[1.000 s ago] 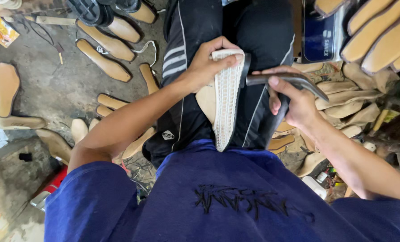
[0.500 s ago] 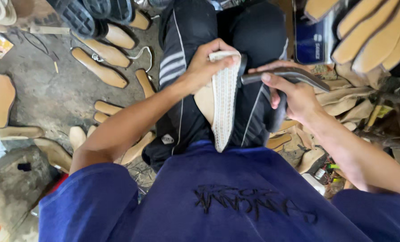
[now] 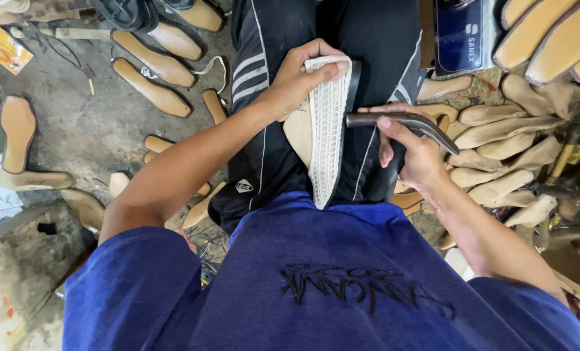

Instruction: The person uses a curved metal tool to press and shape the edge of a shoe sole onto a shoe last. They repeatedly bend the sole edge, inspect the fit, and adjust the sole by hand to ensure it conforms to the last's contour.

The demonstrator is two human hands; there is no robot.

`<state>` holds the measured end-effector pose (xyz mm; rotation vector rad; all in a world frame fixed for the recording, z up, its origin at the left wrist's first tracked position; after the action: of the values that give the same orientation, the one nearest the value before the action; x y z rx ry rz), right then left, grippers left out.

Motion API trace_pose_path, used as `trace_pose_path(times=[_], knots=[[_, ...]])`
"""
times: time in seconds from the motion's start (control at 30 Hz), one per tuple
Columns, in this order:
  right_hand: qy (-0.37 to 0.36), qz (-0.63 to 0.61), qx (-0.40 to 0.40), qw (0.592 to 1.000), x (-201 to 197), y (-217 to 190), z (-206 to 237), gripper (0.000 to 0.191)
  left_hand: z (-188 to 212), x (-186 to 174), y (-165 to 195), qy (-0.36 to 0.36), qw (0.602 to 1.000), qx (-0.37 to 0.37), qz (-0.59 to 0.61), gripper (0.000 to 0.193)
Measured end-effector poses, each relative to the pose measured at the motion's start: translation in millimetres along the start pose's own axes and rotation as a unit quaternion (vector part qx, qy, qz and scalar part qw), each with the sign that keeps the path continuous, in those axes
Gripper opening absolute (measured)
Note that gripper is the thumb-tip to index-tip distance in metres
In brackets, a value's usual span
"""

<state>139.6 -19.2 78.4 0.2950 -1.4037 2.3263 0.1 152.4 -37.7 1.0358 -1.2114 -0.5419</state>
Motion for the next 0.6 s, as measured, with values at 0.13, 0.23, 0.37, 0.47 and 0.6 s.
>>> trace_pose_path(times=[0.13, 0.23, 0.37, 0.47, 0.6], knots=[[0.040, 0.148, 0.057, 0.986, 17, -24, -14, 0.023, -6, -8, -2, 0.018, 1.000, -0.009, -0.002, 0.017], [0.030, 0.248, 0.086, 0.964, 22, -43, -27, 0.021, -11, -15, -6, 0.018, 1.000, -0.012, 0.001, 0.017], [0.021, 0.250, 0.095, 0.963, 19, -48, -30, 0.021, -14, -17, -5, 0.024, 0.999, -0.001, -0.022, 0.017], [0.008, 0.191, 0.047, 0.980, 14, -37, -19, 0.023, -10, -11, -1, 0.008, 1.000, -0.004, -0.013, 0.018], [-0.021, 0.043, 0.008, 0.999, 9, -14, 0, 0.026, 0, 1, 4, -0.012, 1.000, 0.017, -0.008, 0.019]])
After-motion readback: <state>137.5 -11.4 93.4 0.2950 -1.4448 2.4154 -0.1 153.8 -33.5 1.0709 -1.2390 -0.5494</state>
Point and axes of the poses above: each hand's wrist, its own z-axis away from the middle knuckle, its own x-axis out of the palm, y = z × x, the point moved 3 cm from there along -z, towards the middle knuckle, and after that the axes turned 15 degrees about -y, right-handed, at the moved point
